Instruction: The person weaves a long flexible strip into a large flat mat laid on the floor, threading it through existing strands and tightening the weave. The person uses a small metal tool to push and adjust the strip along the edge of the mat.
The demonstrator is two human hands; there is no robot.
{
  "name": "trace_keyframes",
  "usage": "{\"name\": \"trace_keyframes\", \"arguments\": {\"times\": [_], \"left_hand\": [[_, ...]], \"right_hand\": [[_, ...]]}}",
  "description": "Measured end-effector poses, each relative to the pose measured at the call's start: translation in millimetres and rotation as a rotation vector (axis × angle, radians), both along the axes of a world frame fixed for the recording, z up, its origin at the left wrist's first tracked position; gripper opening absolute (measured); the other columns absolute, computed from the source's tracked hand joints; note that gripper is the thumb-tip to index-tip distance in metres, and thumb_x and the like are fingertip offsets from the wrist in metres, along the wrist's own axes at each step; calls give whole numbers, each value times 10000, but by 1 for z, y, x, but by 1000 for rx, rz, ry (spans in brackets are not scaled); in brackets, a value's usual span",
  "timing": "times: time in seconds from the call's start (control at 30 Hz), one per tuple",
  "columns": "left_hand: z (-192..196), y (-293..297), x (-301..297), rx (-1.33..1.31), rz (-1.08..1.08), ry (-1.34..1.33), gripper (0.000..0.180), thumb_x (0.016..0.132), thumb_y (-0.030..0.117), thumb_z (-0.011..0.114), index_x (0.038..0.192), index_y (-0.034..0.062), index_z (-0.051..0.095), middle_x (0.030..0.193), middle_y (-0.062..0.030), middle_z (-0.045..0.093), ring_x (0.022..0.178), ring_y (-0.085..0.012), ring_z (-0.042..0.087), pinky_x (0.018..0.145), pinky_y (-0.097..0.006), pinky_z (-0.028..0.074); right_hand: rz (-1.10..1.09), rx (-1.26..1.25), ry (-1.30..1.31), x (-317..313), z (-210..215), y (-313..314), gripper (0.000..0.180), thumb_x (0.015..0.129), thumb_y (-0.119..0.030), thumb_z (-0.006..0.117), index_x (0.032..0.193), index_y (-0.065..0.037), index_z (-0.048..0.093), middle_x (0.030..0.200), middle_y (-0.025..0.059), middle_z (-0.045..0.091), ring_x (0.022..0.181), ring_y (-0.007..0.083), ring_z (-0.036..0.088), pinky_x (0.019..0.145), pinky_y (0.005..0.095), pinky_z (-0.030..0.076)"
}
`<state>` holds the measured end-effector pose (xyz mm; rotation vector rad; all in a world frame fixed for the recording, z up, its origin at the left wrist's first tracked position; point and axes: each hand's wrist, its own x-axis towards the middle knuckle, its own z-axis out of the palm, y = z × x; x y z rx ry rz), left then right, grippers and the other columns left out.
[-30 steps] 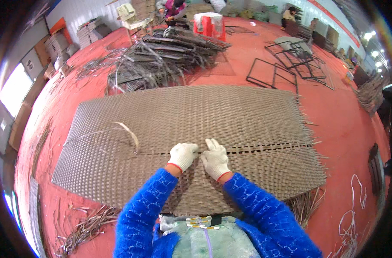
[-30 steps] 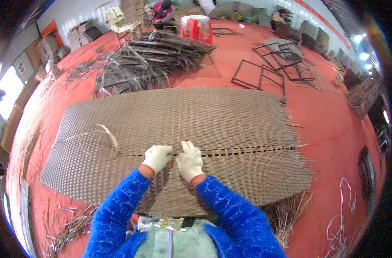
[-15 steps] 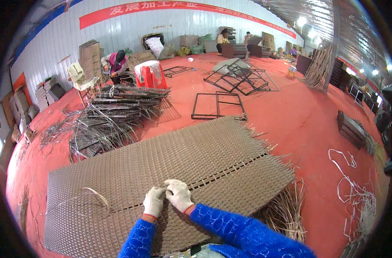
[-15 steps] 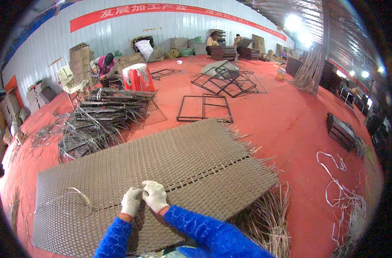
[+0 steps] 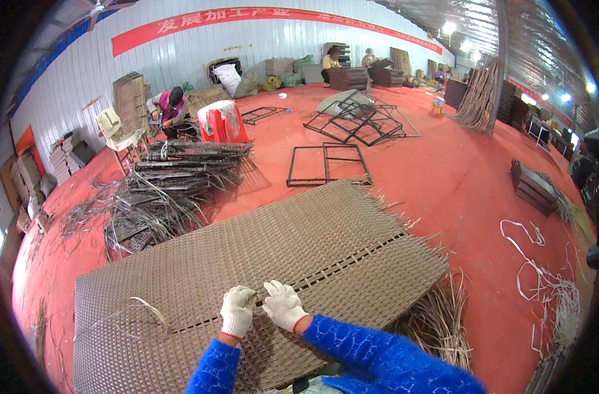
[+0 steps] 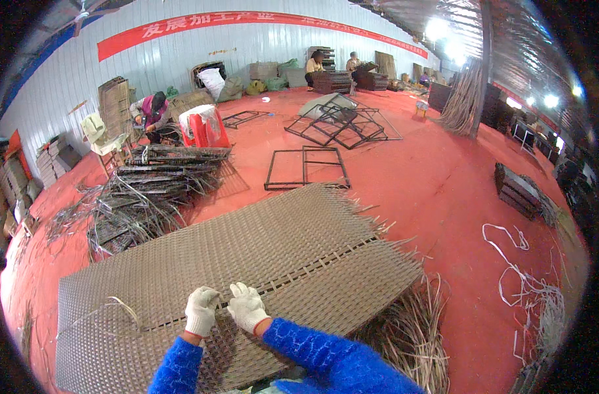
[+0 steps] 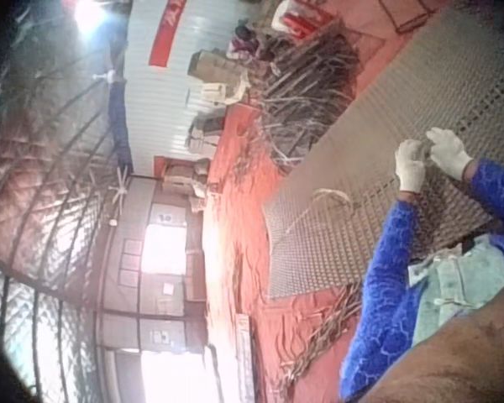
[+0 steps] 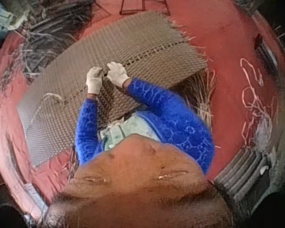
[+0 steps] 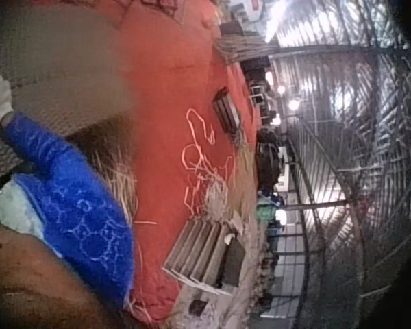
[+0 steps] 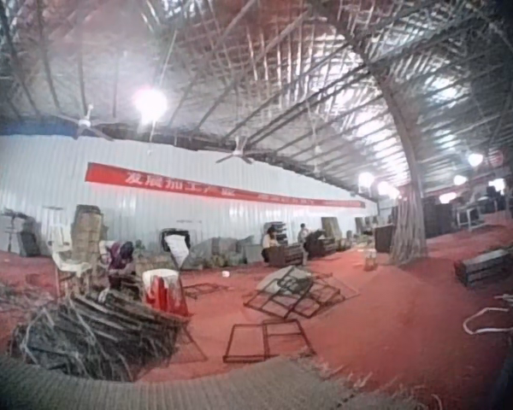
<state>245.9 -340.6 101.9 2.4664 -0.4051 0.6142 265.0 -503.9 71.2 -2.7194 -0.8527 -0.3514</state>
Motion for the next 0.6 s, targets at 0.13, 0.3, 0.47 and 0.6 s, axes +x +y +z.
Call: {"name": "trace_keyframes", "arguments": {"times": [0.13,0.3,0.47,0.6], "left_hand": [[17,-3,-6,-379,-23,286,74,794,86,684,865,68,694,786,-94,666,750,-266,646,679,-330,503],[20,4,-3,-112,227,548,110,787,215,681,838,118,692,768,-85,690,729,-266,669,678,-362,513],[2,-3,3,269,216,479,133,777,288,652,828,173,694,822,-79,700,794,-290,671,715,-421,511],[-9,-5,8,208,160,504,171,762,300,681,836,148,698,854,-93,697,833,-311,661,725,-426,508]], "right_hand": [[-37,2,75,2,-6,2,268,837,-316,599,828,-73,712,1333,174,517,1268,342,428,1004,450,368],[-75,15,130,3,-13,4,304,840,-352,597,837,-71,712,1383,177,474,1307,347,379,1029,462,339],[-69,7,155,4,-21,8,371,870,-380,567,885,-38,709,1443,180,410,1361,347,310,1074,477,281],[-91,-44,232,6,-22,9,395,890,-381,540,933,-27,709,1492,165,350,1403,333,243,1104,493,224]]}}
